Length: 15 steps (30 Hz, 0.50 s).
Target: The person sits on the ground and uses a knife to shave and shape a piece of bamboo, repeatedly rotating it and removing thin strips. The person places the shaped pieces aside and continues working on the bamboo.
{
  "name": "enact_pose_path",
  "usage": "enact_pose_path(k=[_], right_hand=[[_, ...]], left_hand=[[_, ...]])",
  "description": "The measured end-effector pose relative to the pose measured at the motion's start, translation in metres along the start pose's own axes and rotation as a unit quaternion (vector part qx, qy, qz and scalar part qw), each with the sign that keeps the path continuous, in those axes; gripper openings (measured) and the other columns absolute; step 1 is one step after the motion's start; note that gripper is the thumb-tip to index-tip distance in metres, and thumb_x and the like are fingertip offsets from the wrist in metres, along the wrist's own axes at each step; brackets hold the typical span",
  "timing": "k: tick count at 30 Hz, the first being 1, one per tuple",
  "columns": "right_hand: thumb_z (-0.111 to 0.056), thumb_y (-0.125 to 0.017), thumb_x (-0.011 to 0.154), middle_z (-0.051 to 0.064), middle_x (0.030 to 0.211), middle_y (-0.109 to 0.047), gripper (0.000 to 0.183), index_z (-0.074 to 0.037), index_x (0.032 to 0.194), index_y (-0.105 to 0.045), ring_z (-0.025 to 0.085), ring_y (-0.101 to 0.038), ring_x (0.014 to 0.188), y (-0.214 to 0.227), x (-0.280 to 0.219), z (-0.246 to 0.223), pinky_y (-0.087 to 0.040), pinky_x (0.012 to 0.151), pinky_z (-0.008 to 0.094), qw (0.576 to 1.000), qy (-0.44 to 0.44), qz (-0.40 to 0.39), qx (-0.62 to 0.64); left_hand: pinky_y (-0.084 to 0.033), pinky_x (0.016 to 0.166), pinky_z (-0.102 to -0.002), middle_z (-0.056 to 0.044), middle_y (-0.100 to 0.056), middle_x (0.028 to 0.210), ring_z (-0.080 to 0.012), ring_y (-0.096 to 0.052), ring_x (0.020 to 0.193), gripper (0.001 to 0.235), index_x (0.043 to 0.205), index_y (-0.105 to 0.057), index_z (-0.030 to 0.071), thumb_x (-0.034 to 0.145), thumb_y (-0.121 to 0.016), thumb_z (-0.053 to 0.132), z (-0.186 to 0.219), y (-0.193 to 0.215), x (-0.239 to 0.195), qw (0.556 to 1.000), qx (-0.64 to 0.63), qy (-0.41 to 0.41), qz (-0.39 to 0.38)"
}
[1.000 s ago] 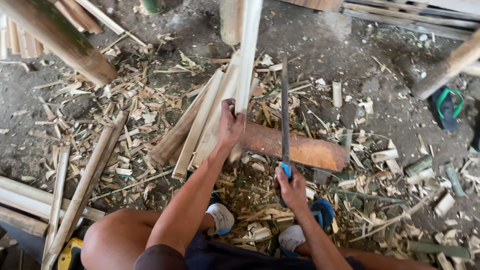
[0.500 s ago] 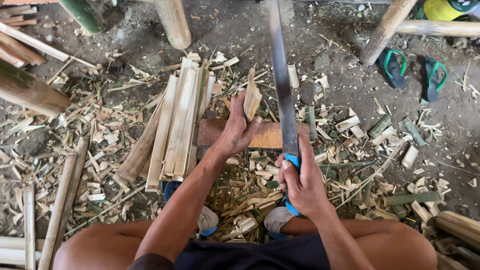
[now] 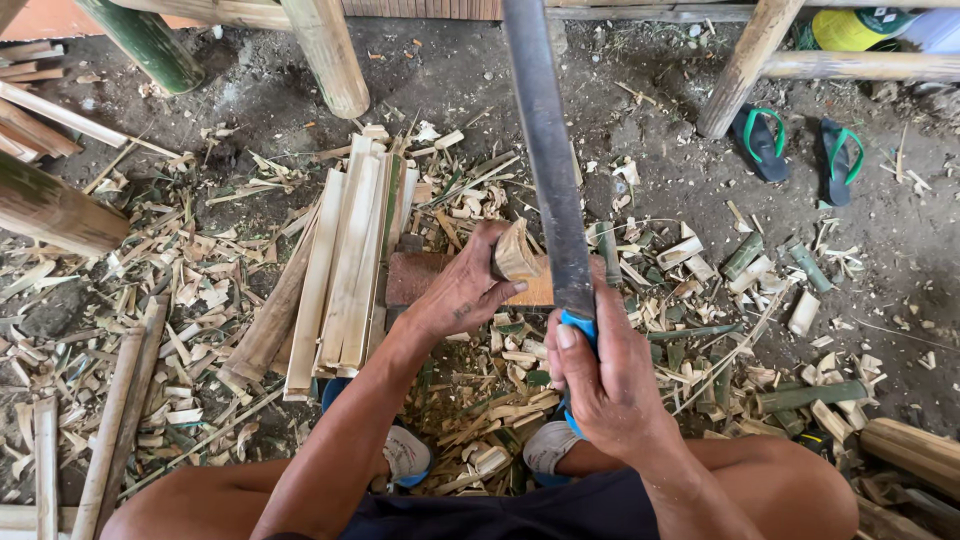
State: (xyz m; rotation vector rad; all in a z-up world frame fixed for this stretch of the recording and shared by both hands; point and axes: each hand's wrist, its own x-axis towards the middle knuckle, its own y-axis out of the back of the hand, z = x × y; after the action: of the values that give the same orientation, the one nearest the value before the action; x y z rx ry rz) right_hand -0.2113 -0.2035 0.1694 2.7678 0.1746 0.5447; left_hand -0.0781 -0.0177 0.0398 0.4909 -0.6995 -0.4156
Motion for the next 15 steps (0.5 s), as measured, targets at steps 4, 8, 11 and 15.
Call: enact_pose_path(k=[4, 8, 11, 15], right_hand=[[-0.008, -0.047, 0.106, 0.003, 0.075, -0.060, 0.049, 0.003, 0.151, -0.033, 0.010, -0.058, 0.058, 0.004, -0.003, -0.003, -0.052, 0.052, 0.026, 1.000, -0.023, -0.001, -0.019], [-0.008, -0.049, 0.106, 0.003, 0.076, -0.061, 0.043, 0.002, 0.147, -0.038, 0.010, -0.059, 0.059, 0.004, -0.004, -0.001, -0.052, 0.053, 0.027, 0.999, -0.030, -0.005, -0.025], [-0.008, -0.049, 0.105, 0.004, 0.075, -0.062, 0.045, 0.002, 0.147, -0.036, 0.011, -0.059, 0.058, 0.000, -0.006, 0.003, -0.053, 0.052, 0.028, 0.999, -0.039, -0.002, -0.022], [-0.008, -0.048, 0.105, 0.005, 0.076, -0.062, 0.035, 0.001, 0.138, -0.038, 0.012, -0.063, 0.057, 0.004, -0.013, 0.004, -0.053, 0.048, 0.030, 0.997, -0.022, -0.008, -0.077]], left_hand=[[-0.048, 0.106, -0.047, -0.022, -0.053, 0.131, -0.0383, -0.057, 0.124, 0.073, 0.146, -0.033, 0.001, 0.092, -0.077, 0.023, 0.008, 0.004, 0.002, 1.000, -0.001, 0.026, -0.018], [-0.050, 0.104, -0.046, -0.021, -0.055, 0.130, -0.0364, -0.059, 0.123, 0.070, 0.144, -0.035, 0.002, 0.091, -0.077, 0.022, 0.014, 0.005, 0.004, 0.998, -0.014, 0.050, -0.027], [-0.049, 0.105, -0.047, -0.020, -0.056, 0.128, -0.0363, -0.059, 0.124, 0.067, 0.142, -0.039, 0.004, 0.091, -0.079, 0.021, 0.017, 0.006, 0.004, 0.999, 0.006, 0.032, -0.026], [-0.052, 0.101, -0.047, -0.021, -0.058, 0.126, -0.0366, -0.062, 0.118, 0.067, 0.141, -0.040, 0.003, 0.090, -0.078, 0.022, 0.022, 0.004, 0.002, 0.999, 0.011, 0.037, -0.007]])
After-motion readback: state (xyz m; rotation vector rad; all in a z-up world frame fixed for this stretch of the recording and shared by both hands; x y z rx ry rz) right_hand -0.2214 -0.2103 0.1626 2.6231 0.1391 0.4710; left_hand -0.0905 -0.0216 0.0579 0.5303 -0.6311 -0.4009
